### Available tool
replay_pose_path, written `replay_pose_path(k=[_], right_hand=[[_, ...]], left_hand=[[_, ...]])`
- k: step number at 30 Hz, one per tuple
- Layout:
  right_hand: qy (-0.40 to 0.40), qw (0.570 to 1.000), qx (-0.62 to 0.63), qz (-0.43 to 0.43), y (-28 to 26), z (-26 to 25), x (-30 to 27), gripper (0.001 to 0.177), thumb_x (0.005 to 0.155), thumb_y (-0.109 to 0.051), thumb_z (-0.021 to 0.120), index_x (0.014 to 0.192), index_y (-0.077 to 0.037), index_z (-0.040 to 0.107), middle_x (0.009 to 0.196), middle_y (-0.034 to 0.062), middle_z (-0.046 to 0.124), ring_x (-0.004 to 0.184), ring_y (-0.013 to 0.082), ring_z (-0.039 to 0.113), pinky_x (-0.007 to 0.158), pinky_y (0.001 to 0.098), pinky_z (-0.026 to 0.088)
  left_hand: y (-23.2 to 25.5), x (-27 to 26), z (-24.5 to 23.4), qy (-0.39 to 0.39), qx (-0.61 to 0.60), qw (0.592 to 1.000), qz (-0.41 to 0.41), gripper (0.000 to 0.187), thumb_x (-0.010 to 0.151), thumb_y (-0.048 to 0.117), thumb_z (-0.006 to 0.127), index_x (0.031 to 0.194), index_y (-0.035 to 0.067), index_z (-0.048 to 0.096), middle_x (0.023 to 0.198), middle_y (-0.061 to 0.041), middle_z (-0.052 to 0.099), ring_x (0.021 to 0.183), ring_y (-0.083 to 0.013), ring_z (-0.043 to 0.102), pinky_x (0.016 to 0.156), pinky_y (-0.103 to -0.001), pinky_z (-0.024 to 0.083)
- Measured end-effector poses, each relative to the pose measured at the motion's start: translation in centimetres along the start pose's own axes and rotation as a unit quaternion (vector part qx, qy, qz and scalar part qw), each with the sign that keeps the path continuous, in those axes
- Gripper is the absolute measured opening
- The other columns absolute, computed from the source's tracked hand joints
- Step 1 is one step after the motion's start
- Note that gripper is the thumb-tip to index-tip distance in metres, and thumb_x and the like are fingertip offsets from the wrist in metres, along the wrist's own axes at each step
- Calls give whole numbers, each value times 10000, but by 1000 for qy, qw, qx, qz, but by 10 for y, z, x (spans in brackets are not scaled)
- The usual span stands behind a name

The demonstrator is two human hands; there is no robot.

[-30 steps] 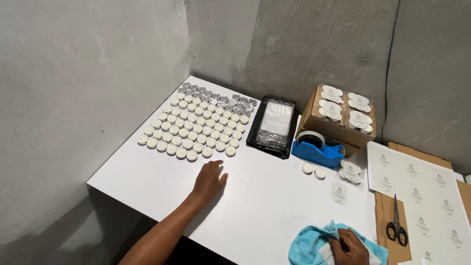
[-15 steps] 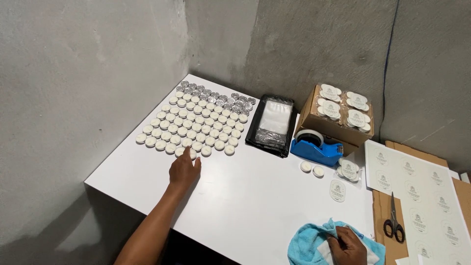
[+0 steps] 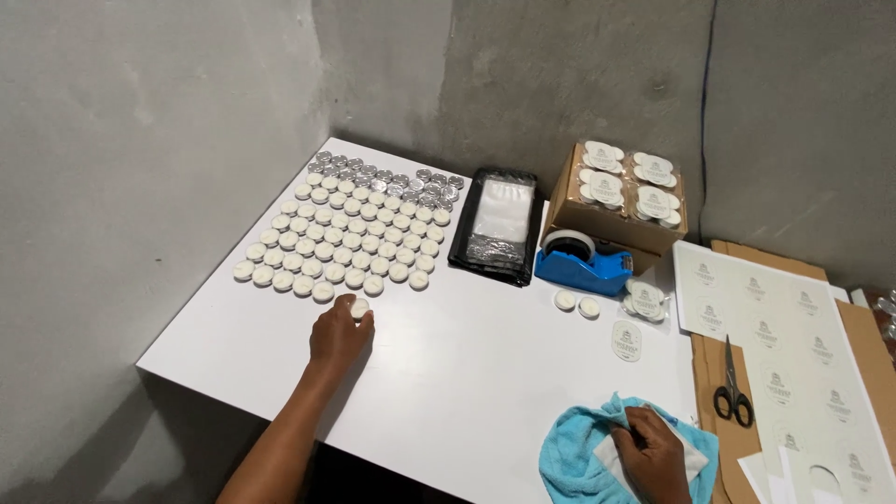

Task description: Packing small tea light candles into plastic bags and cutting labels from a sheet.

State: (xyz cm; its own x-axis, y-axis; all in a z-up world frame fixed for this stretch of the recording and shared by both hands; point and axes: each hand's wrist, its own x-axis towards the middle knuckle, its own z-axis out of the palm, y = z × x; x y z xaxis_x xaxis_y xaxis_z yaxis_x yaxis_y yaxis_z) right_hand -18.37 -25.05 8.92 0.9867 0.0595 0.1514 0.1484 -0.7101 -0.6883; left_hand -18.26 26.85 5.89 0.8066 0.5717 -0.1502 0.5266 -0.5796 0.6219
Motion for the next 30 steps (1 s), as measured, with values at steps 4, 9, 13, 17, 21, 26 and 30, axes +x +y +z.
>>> replay_pose_path(k=[4,9,13,17,21,26,30], right_hand=[[-20,1000,11,-4,1,-2,1,158,856,-104,689,948,-25,790,943,79,751,885,218,674,806,358,523],[-37,998,41,-9,-11,-5,3,229,876,-182,707,1017,-19,785,1011,77,751,996,214,684,893,352,534],[-37,998,41,-27,-26,-10,4,233,902,-212,697,1011,-18,769,1013,76,737,986,210,683,881,348,525],[-67,997,44,16,-43,-13,6,235,948,-232,621,1007,-58,767,980,56,715,963,193,657,869,350,484],[-84,995,9,53,-52,-12,11,356,1025,-323,587,1220,-84,765,1160,137,760,1075,308,728,872,446,549],[-114,993,-5,27,-73,-3,20,397,1040,-333,547,1293,-83,724,1174,139,750,1033,328,730,864,454,543],[-147,989,-24,-13,-68,21,30,416,1063,-378,503,1382,-167,667,1205,92,724,1048,346,697,910,477,504]], left_hand=[[18,-18,17,-33,-5,999,28,502,898,388,635,1315,122,549,1030,-142,759,956,-362,710,772,-465,560],[45,-20,54,-56,-42,987,145,505,810,414,753,1246,182,646,1103,-90,612,974,-286,638,790,-422,531],[56,-14,82,-59,-79,971,217,466,798,327,777,1228,195,654,1108,-92,523,946,-257,587,775,-380,525],[76,-16,89,-97,-111,962,229,433,801,248,792,1212,194,667,1114,-73,531,904,-209,590,822,-328,520],[120,-42,54,-153,-89,954,240,449,843,62,764,1266,-2,629,1088,-206,571,979,-335,699,802,-404,618],[143,-57,63,-195,-113,944,240,442,842,47,762,1263,-7,639,1079,-216,594,978,-329,707,816,-401,624],[150,-65,71,-220,-147,935,237,441,834,45,770,1254,-13,651,1073,-230,622,1007,-355,709,848,-415,623]])
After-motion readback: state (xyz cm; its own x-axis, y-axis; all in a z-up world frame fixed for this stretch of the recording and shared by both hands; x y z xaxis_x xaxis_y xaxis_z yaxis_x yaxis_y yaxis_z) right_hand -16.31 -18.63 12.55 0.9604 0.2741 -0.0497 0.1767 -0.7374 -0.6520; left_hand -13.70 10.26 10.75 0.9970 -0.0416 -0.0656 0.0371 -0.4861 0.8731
